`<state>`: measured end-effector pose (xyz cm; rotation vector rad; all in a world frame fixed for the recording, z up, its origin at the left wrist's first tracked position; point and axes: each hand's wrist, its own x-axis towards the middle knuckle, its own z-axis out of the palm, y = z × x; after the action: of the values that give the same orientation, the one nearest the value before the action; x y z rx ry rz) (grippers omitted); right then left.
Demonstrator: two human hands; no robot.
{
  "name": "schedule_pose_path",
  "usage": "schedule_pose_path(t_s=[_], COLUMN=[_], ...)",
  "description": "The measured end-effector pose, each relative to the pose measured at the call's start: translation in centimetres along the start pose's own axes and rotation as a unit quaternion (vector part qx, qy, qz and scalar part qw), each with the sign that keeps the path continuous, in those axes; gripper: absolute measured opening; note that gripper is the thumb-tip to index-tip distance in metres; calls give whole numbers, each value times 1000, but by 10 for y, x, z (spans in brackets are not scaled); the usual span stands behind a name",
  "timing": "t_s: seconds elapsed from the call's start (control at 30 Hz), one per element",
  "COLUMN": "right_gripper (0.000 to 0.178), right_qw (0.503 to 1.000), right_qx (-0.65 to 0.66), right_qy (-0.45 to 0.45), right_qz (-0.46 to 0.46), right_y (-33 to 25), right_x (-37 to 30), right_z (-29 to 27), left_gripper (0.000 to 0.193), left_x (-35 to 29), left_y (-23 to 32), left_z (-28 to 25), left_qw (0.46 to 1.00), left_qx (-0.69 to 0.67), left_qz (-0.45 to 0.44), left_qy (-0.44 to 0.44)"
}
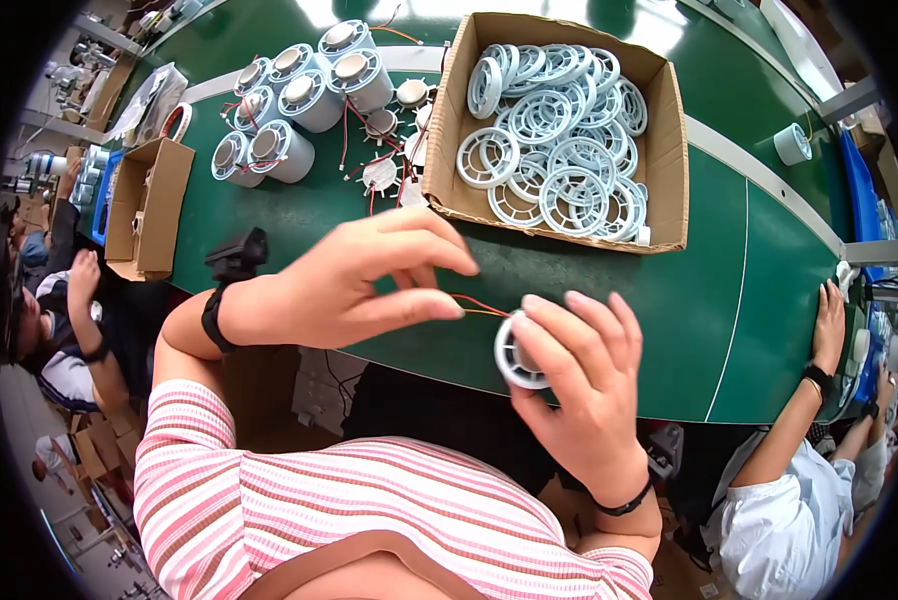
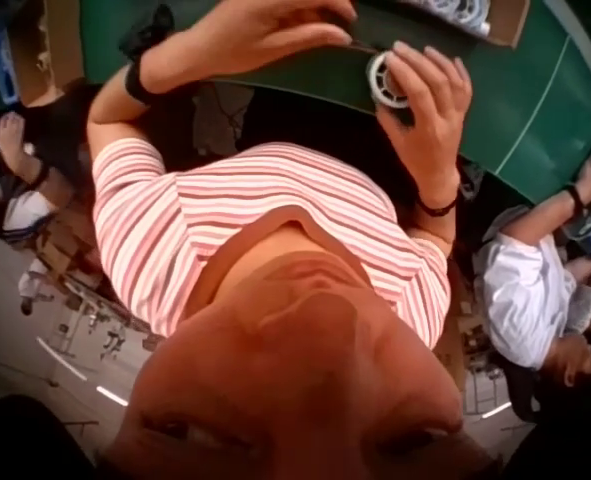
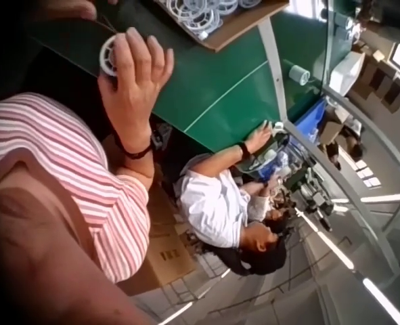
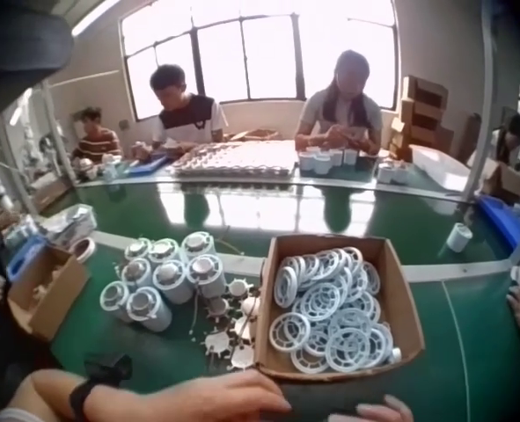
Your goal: The person picks up a white plastic frame and a metal component with wires, fits the component into the frame, and snaps a plastic ring onto the assembly. After placing the unit on the table, the person repeats the process with another set of components.
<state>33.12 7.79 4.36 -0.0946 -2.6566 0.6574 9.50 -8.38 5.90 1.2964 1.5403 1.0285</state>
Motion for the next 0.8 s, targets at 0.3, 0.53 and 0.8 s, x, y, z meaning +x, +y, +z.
schedule_pose_path(t_s=[0.3,0.53,0.8], right_gripper=[41,17,13], right_qw=[939,974,989], right_qx=[-266,-187,-134], right_qy=[139,124,-37], right_qz=[171,17,46], right_y=[62,75,80], right_x=[-9,90,113], right_z=[-64,-43,-27], left_gripper=[25,42,59], left_x=[-52,-59,-48], left_y=[-19,-4,20], left_z=[-82,-73,-50], left_qw=[675,797,776], left_qx=[665,556,565], left_qz=[-48,-3,13], left_qy=[316,236,278])
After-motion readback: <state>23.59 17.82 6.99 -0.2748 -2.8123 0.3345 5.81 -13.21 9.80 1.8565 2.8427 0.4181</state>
